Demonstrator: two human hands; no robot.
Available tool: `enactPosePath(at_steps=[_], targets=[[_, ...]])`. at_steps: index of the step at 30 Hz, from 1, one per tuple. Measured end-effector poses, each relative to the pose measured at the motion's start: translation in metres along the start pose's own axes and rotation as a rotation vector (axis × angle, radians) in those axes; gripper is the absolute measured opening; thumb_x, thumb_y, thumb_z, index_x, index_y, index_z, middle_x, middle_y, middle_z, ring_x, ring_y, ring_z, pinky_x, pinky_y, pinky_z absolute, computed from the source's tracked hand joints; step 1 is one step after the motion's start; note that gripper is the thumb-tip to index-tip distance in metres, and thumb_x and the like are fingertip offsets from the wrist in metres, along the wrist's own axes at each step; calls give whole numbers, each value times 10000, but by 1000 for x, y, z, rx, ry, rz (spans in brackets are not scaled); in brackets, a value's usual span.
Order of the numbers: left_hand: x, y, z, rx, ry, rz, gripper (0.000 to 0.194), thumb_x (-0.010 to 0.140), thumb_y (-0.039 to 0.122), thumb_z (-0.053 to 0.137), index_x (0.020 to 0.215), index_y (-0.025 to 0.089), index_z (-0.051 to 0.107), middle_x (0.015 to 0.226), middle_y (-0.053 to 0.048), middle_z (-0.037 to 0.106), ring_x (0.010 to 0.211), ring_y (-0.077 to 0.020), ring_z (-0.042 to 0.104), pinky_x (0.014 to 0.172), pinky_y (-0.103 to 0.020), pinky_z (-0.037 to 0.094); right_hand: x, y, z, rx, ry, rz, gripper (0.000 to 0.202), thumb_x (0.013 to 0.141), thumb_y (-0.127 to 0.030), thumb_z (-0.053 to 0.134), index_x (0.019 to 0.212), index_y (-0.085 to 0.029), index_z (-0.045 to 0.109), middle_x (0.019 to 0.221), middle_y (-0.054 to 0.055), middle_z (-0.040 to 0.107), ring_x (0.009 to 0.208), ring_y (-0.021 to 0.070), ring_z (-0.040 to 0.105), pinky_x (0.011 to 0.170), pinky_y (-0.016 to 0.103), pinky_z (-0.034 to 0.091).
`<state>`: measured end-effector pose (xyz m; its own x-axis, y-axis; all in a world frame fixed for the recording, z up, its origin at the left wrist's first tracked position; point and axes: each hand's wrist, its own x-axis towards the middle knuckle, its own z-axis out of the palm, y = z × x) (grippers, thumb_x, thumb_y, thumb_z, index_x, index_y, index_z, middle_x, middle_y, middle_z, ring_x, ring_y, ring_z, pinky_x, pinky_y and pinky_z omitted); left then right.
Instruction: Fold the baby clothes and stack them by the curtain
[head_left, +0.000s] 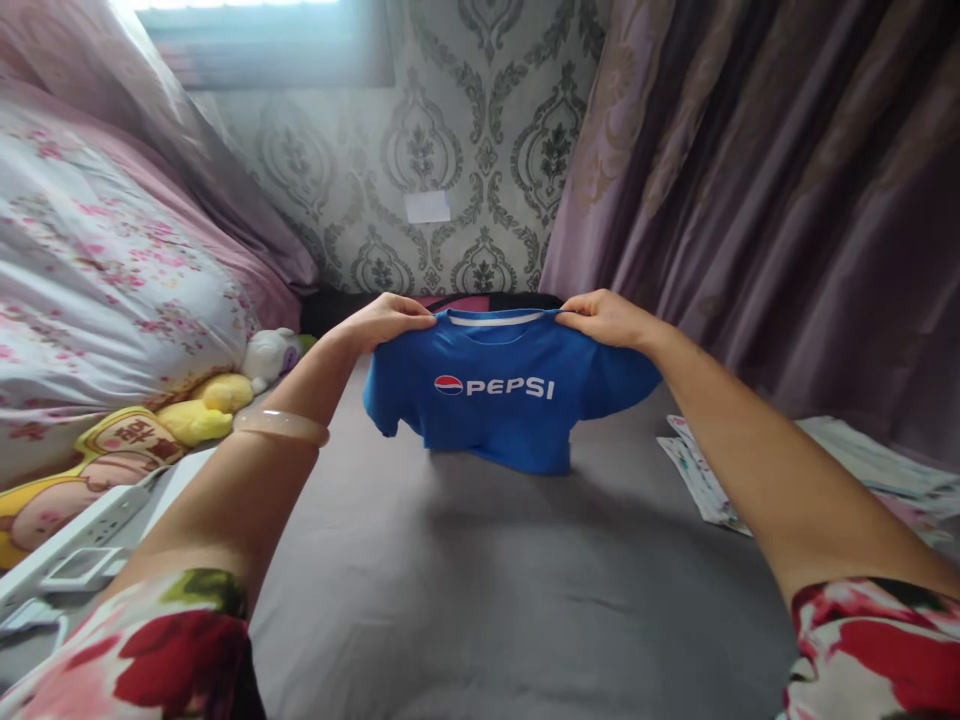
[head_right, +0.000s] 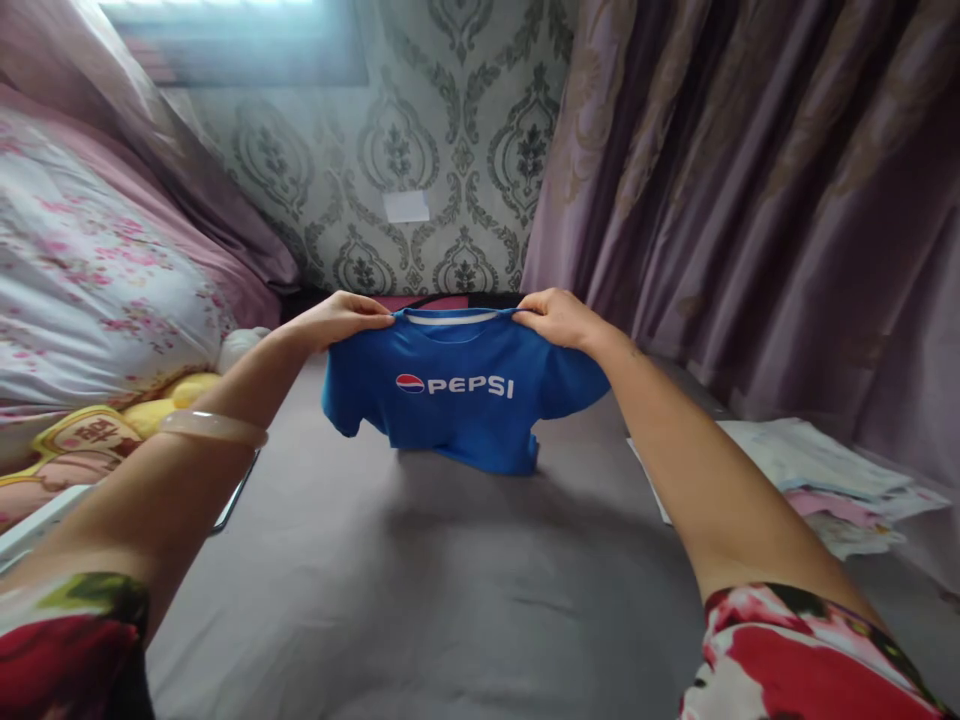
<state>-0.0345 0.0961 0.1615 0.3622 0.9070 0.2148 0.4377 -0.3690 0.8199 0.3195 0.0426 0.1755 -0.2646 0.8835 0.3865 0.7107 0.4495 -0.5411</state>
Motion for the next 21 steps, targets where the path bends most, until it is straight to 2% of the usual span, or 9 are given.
enactPosePath(at_steps=[4, 7, 12, 16, 18, 21], targets=[[2, -1, -6, -87, -49, 4, 449, 620, 554, 792, 913, 214, 766, 755, -65, 742, 706, -223, 693, 605, -307, 557, -9, -14, -1, 230, -79, 89, 351, 710, -552, 732, 862, -237, 761, 708, 3, 712, 721, 186, 652, 703, 312, 533], [-3, 14, -13, -66, -22, 60, 459, 653, 570, 768, 944, 215, 757, 782, -73, 741, 711, -223, 693, 614, -319, 567, -15, -32, -10, 284, -20, 101, 372, 717, -579, 727, 865, -240, 757, 685, 5, 708, 718, 184, 657, 688, 313, 546], [-17, 45, -33, 0, 111, 177, 484, 760, 626, 656, 987, 205, 732, 787, -77, 721, 689, -206, 684, 614, -333, 567, -18, -53, -33, 288, 135, 87, 406, 761, -617, 686, 871, -231, 749, 717, 45, 721, 727, 218, 678, 620, 332, 554], [-22, 57, -44, 97, 81, 227, 427, 762, 602, 669, 926, 215, 746, 721, -50, 690, 706, -210, 688, 637, -350, 567, -14, -61, -44, 164, 174, 140, 327, 768, -558, 713, 835, -241, 751, 705, 35, 715, 723, 218, 681, 623, 338, 558], [-22, 61, -46, 166, 74, 225, 391, 756, 576, 687, 903, 219, 754, 694, -41, 677, 706, -210, 686, 653, -359, 565, -12, -61, -46, 115, 170, 159, 291, 771, -530, 721, 812, -243, 751, 697, 28, 710, 713, 210, 678, 631, 336, 556], [-20, 67, -46, 226, 82, 217, 367, 775, 546, 667, 905, 214, 755, 713, -42, 685, 708, -204, 682, 663, -349, 557, -3, -55, -50, 79, 65, 110, 304, 781, -540, 704, 780, -240, 748, 701, 30, 711, 686, 196, 665, 619, 323, 541]])
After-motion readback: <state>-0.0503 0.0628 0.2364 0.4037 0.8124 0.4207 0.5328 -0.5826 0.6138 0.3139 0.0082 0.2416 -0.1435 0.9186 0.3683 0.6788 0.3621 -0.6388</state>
